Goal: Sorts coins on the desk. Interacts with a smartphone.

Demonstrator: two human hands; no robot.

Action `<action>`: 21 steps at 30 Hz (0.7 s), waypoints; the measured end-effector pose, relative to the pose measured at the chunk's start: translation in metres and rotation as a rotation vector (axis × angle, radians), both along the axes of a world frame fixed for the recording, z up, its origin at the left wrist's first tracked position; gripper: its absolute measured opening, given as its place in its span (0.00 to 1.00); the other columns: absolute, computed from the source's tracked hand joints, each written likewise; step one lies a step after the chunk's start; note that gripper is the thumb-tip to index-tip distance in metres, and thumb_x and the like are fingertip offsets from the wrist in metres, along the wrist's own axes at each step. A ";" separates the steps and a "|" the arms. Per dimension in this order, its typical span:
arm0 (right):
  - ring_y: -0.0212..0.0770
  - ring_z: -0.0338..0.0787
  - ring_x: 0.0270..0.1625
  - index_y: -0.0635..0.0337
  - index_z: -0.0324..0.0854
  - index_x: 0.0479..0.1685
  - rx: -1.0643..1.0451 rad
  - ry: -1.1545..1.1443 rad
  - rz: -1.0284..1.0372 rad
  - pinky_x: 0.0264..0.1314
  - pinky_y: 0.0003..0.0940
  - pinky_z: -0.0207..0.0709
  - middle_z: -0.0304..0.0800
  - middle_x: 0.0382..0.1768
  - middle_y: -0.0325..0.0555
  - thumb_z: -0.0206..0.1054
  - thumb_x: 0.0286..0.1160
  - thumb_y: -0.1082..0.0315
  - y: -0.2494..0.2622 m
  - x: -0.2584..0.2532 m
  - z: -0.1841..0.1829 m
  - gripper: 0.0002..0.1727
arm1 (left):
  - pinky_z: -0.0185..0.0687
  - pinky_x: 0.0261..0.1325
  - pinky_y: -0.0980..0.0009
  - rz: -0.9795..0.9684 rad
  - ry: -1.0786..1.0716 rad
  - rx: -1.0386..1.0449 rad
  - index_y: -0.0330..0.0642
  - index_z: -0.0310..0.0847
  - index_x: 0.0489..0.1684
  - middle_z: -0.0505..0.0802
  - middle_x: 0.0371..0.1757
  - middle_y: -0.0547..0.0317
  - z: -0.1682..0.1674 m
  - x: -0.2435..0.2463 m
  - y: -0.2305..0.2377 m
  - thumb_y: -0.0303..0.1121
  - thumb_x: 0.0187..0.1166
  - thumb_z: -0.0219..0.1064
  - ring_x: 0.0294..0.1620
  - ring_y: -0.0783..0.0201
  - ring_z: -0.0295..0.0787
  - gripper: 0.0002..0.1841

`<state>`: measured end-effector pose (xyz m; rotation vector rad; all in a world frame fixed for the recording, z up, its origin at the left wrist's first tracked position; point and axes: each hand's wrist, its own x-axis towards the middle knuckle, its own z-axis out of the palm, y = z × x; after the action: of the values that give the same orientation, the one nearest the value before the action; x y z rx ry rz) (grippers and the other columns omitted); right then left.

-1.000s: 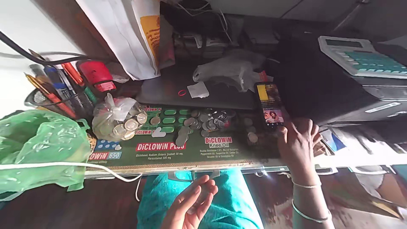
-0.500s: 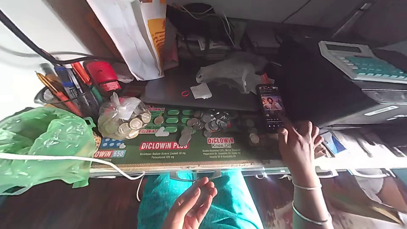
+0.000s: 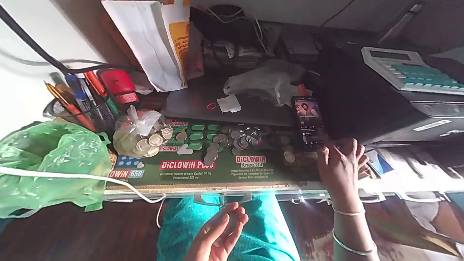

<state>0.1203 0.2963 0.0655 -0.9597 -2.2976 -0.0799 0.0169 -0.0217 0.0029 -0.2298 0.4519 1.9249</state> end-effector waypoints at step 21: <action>0.90 0.62 0.78 0.60 0.84 0.71 -0.067 0.006 0.004 0.72 0.89 0.46 0.70 0.73 0.86 0.48 0.85 0.48 -0.008 0.003 0.006 0.32 | 0.86 0.69 0.66 0.012 0.013 0.033 0.33 0.85 0.61 0.94 0.59 0.45 -0.003 0.002 0.000 0.23 0.89 0.50 0.62 0.55 0.93 0.17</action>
<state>0.1229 0.2879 0.0711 -0.9881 -2.3093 0.0014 0.0188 -0.0219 0.0003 -0.1986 0.4275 1.9455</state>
